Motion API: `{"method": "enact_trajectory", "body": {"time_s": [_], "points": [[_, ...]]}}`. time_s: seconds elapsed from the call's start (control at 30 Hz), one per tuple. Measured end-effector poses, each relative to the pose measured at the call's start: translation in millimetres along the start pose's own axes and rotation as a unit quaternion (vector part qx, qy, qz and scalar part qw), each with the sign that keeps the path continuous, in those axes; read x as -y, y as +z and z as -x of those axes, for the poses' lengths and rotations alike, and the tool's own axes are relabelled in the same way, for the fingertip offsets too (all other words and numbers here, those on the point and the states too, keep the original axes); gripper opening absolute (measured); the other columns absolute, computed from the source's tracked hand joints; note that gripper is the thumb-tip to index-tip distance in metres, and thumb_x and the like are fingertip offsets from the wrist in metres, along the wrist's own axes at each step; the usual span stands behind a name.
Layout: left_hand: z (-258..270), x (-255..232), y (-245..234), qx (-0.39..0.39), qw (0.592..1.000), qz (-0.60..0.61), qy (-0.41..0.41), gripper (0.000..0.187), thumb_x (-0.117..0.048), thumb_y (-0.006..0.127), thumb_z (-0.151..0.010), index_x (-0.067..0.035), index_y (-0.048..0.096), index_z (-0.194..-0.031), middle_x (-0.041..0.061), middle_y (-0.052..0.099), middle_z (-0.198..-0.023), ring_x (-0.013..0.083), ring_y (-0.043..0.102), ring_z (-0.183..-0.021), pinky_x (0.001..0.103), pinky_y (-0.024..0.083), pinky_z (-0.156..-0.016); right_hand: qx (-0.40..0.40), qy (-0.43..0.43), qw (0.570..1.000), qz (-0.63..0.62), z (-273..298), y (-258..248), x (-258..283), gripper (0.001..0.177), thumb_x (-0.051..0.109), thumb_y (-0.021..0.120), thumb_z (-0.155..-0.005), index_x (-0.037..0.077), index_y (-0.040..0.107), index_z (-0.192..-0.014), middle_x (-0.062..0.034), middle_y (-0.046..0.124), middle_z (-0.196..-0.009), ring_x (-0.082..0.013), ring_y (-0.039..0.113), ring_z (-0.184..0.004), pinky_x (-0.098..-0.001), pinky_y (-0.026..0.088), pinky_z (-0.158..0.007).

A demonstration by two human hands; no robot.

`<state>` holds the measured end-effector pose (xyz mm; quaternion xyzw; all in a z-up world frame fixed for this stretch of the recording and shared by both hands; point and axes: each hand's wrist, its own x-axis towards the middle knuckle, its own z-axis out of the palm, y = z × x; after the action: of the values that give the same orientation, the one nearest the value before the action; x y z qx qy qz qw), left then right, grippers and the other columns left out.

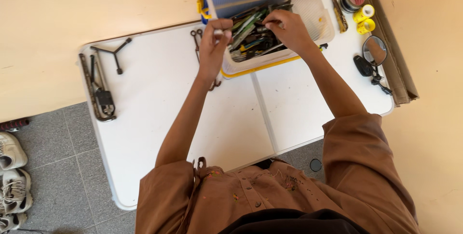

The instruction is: The person removes various tools from a plastic storage bin and arranges them on a white table. They handle wrenches, screwdrivers, pliers, and other hardware, placing them in neat rows. The person continues to sort and organize the tools throughout the clip.

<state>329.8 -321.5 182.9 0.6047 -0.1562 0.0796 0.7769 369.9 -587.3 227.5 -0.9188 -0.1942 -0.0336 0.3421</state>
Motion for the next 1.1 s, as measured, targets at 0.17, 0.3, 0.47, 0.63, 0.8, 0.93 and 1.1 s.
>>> {"method": "enact_trajectory", "body": {"time_s": [0.17,0.3,0.47,0.63,0.8,0.93,1.1], "points": [[-65,57,45,-0.002,0.999,-0.042,0.029,0.020,-0.006,0.065,-0.105,-0.008,0.062,-0.125,0.003,0.068,-0.117,0.0103,0.062,-0.098,0.026,0.052,-0.085,0.157,0.030,0.973,0.165,-15,8,-80,0.015,0.024,0.074,-0.095,0.015,0.078,-0.105,-0.0075,0.075,-0.106,-0.0295,0.068,-0.101,-0.0457,0.054,-0.085],[-86,97,69,-0.039,0.996,-0.082,-0.003,0.018,-0.005,0.064,-0.105,-0.009,0.063,-0.122,0.004,0.069,-0.113,0.0100,0.065,-0.099,0.026,0.055,-0.086,0.334,0.062,0.916,0.213,-46,27,-135,0.042,0.031,0.080,-0.081,0.016,0.071,-0.120,-0.0071,0.074,-0.112,-0.0290,0.068,-0.107,-0.0466,0.055,-0.087],[-84,107,57,-0.085,0.983,-0.152,-0.056,0.021,-0.002,0.067,-0.099,-0.009,0.067,-0.118,0.003,0.073,-0.110,0.0105,0.065,-0.087,0.027,0.055,-0.080,0.412,0.043,0.872,0.261,-62,51,-172,0.061,0.047,0.089,-0.075,0.015,0.070,-0.123,-0.0092,0.068,-0.121,-0.0305,0.062,-0.116,-0.0469,0.053,-0.091],[-86,90,64,-0.082,0.981,-0.165,-0.064,0.019,-0.001,0.066,-0.098,-0.008,0.066,-0.116,0.003,0.072,-0.110,0.0111,0.066,-0.088,0.027,0.056,-0.081,0.449,0.037,0.835,0.316,-72,73,-173,0.058,0.046,0.087,-0.075,0.017,0.070,-0.123,-0.0045,0.068,-0.120,-0.0274,0.065,-0.116,-0.0491,0.057,-0.086],[-81,75,70,-0.010,0.972,-0.234,-0.028,0.015,0.002,0.065,-0.098,-0.005,0.067,-0.112,0.007,0.071,-0.112,0.0180,0.069,-0.096,0.029,0.056,-0.085,0.454,0.031,0.845,0.280,-70,78,-177,0.040,0.039,0.084,-0.079,0.016,0.072,-0.110,-0.0054,0.072,-0.113,-0.0284,0.068,-0.111,-0.0483,0.057,-0.084],[-80,69,73,0.016,0.963,-0.267,-0.021,0.015,0.001,0.065,-0.098,-0.006,0.067,-0.111,0.007,0.071,-0.111,0.0210,0.072,-0.099,0.031,0.058,-0.085,0.450,0.002,0.852,0.267,-73,71,-171,0.038,0.034,0.086,-0.077,0.014,0.071,-0.105,-0.0048,0.070,-0.109,-0.0279,0.067,-0.107,-0.0482,0.056,-0.080],[-77,70,77,0.055,0.940,-0.332,-0.052,0.016,-0.002,0.067,-0.096,-0.009,0.069,-0.110,0.007,0.070,-0.108,0.0221,0.072,-0.099,0.034,0.059,-0.082,0.373,0.039,0.900,0.222,-76,43,-163,0.030,0.035,0.083,-0.083,0.013,0.073,-0.102,-0.0084,0.072,-0.099,-0.0297,0.069,-0.098,-0.0476,0.054,-0.079]]}}
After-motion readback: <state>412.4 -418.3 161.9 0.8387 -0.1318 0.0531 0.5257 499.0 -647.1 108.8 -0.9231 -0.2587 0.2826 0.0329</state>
